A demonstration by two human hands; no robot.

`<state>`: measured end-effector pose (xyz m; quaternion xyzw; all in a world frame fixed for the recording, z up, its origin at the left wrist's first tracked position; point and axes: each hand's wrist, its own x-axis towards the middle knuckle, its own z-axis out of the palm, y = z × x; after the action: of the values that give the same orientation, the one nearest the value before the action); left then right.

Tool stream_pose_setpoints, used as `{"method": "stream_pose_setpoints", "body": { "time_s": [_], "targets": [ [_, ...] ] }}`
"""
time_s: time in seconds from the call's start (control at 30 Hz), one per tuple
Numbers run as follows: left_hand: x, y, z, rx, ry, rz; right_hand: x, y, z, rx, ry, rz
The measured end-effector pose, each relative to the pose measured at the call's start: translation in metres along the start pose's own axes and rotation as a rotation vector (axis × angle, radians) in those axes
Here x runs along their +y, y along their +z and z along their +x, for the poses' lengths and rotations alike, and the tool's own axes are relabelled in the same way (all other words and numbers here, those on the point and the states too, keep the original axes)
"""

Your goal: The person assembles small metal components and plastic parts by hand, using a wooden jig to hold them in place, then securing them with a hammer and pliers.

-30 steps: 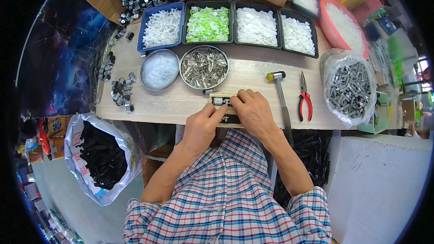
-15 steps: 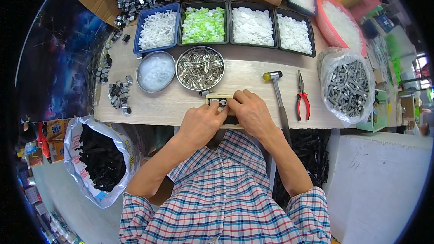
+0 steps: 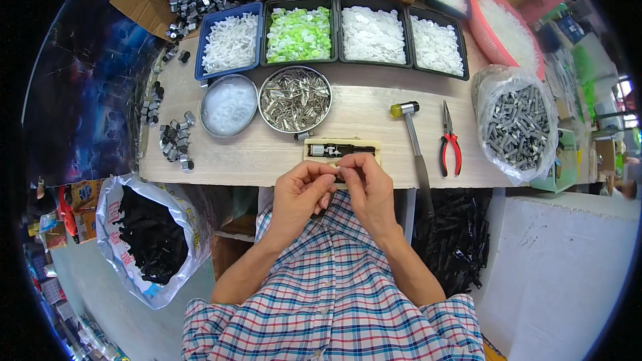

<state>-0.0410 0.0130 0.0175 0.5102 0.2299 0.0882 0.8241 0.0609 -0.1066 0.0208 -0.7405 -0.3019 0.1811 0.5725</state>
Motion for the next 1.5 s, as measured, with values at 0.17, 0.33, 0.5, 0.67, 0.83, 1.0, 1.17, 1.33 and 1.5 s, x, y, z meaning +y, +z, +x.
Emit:
{"method": "stream_pose_setpoints", "body": {
  "time_s": [0.17, 0.33, 0.5, 0.67, 0.83, 1.0, 1.17, 1.33, 1.5],
  "targets": [
    [-0.007, 0.01, -0.008, 0.109, 0.066, -0.159, 0.005, 0.01, -0.011, 0.106, 0.13, 0.267],
    [-0.012, 0.01, -0.01, 0.098, 0.075, -0.177, 0.003, 0.012, -0.017, 0.08, 0.12, 0.171],
    [-0.013, 0.011, -0.01, 0.103, 0.101, -0.172, -0.001, 0.013, -0.02, 0.072, 0.111, 0.126],
    [-0.013, 0.012, -0.013, 0.115, 0.109, -0.162, 0.005, 0.014, -0.025, 0.115, -0.062, -0.023],
    [-0.018, 0.014, -0.018, 0.146, 0.18, -0.093, 0.01, 0.009, -0.021, 0.104, -0.496, -0.339],
    [-0.015, 0.006, -0.022, 0.147, 0.14, 0.023, 0.012, -0.002, -0.022, -0.001, -0.452, -0.279],
    [-0.03, -0.005, -0.034, 0.129, 0.103, 0.279, 0.013, -0.015, -0.012, -0.051, -0.502, -0.558],
    [-0.045, -0.009, -0.035, 0.085, 0.463, 0.667, 0.018, -0.011, -0.008, -0.074, -0.502, -0.636],
    [-0.048, -0.01, -0.032, 0.037, 0.603, 0.932, 0.024, -0.006, -0.006, -0.052, -0.492, -0.639]
  ]
}}
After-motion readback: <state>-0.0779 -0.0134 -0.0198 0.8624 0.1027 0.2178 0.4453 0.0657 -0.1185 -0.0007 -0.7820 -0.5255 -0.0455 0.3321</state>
